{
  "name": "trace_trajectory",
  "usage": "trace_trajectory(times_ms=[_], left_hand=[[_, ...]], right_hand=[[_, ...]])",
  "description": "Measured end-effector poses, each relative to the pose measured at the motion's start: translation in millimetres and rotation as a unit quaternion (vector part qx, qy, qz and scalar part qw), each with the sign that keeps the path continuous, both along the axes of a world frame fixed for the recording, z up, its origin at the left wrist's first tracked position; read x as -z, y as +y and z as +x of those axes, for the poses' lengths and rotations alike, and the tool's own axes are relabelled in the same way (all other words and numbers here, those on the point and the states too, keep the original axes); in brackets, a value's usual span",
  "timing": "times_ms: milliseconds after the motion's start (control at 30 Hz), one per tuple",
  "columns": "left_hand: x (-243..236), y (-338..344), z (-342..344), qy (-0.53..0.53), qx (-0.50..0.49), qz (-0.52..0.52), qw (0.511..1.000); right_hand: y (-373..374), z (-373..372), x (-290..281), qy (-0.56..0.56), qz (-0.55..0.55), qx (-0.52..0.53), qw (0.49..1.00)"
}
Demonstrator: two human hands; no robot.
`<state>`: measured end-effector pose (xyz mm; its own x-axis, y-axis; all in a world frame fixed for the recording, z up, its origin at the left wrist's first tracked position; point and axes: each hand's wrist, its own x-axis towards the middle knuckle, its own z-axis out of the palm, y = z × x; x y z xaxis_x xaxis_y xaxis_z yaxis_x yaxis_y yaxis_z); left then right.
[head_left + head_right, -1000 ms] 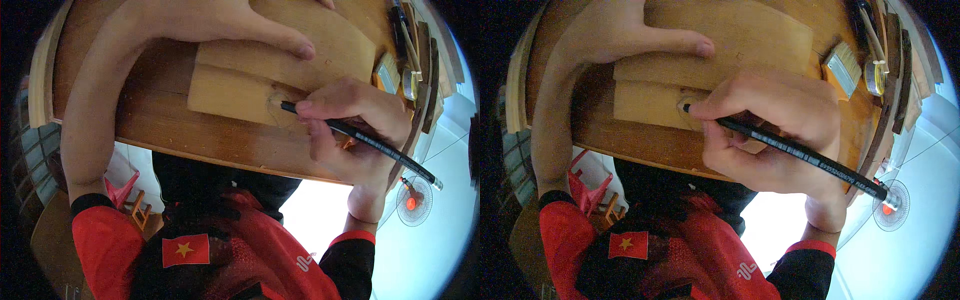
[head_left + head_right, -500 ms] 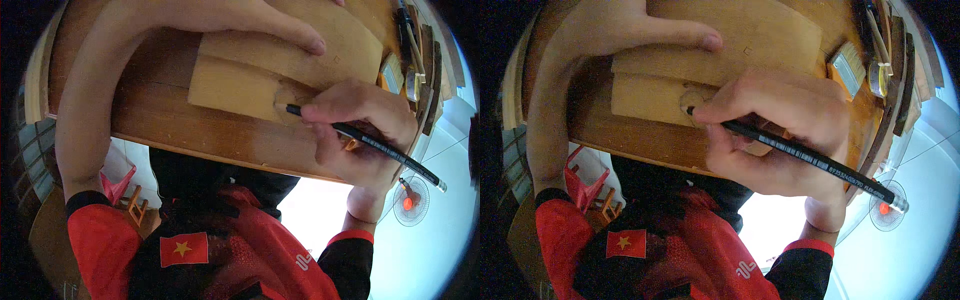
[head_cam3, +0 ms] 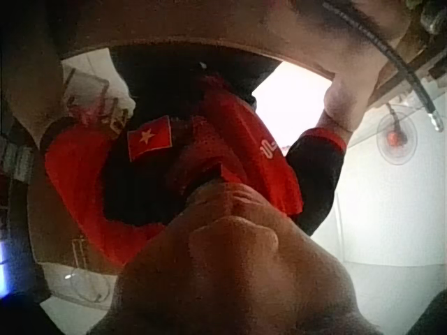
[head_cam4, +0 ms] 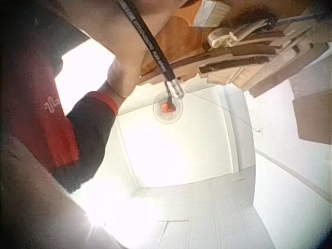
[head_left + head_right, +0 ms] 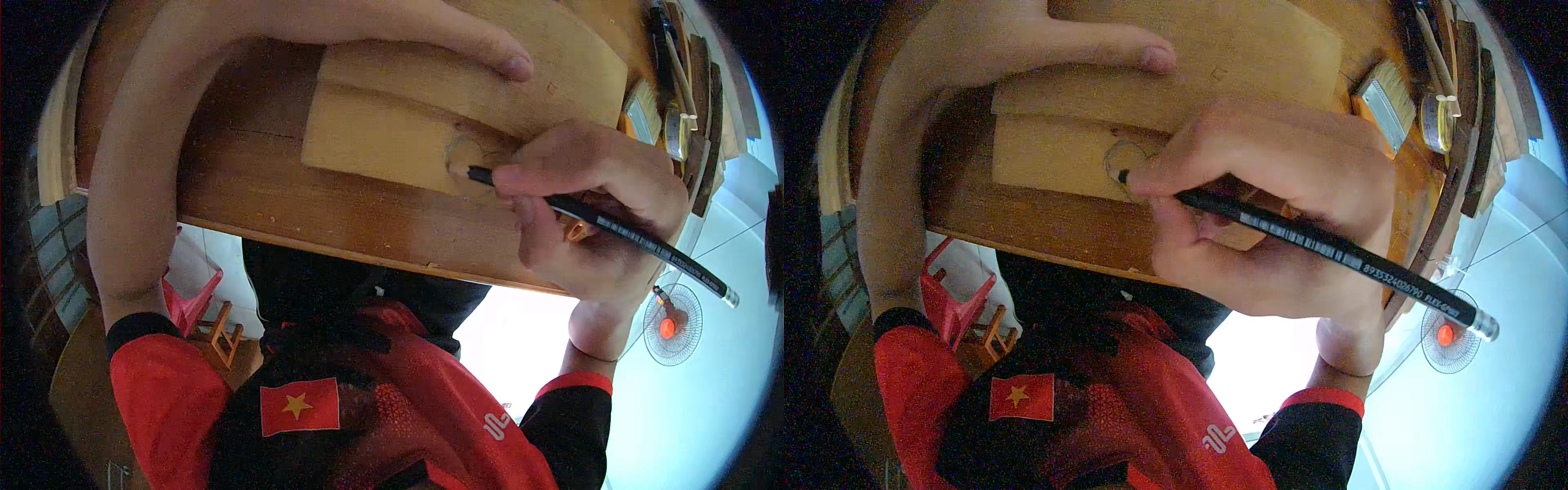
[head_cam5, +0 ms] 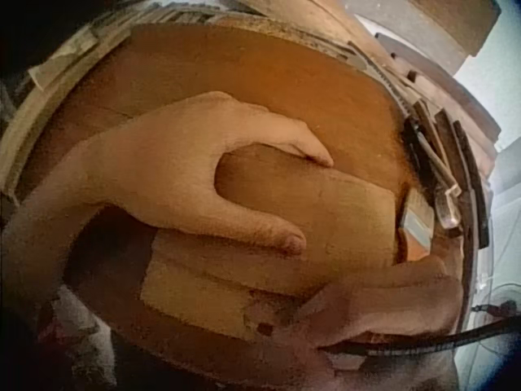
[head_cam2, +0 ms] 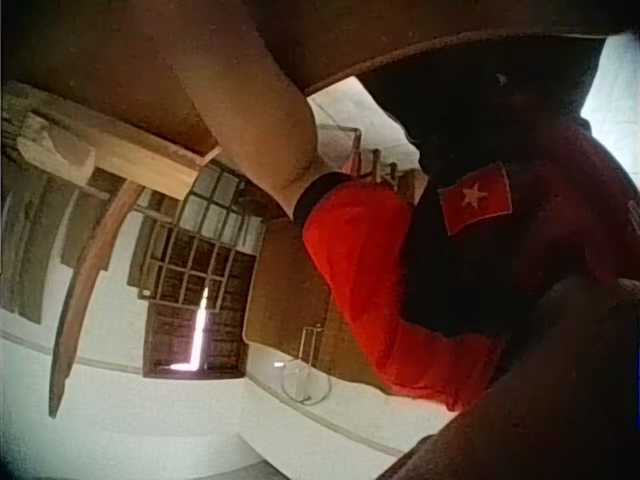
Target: The person marks a heart shape on a wooden block with a pencil, then begins carving the shape into the wood using a carving tool.
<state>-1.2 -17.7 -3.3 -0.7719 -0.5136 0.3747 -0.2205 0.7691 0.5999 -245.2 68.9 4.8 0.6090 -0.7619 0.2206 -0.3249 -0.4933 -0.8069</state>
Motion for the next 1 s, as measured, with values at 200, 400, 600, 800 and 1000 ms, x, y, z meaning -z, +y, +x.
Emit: trace_trajectory(times_ms=[200, 400, 600, 800, 1000], left_hand=[[8, -3, 3, 0.003, -0.012, -0.014, 1.0], [-7, 11, -5, -0.057, -0.064, 0.021, 0.996], [-5, 6, -4, -0.031, -0.037, 0.037, 0.998], [8, -5, 7, -0.013, -0.009, -0.002, 1.0], [15, -13, -7, -0.047, -0.044, 0.009, 0.998]], right_hand=[[0, 1, 0, 0.015, 0.013, 0.01, 1.0], [-4, -3, 1, -0.021, 0.014, -0.034, 0.999], [-5, -4, 1, -0.004, -0.007, -0.043, 0.999], [-5, -3, 1, 0.001, -0.013, -0.035, 0.999], [-2, -7, 6, -0.037, 0.024, -0.033, 0.998]])
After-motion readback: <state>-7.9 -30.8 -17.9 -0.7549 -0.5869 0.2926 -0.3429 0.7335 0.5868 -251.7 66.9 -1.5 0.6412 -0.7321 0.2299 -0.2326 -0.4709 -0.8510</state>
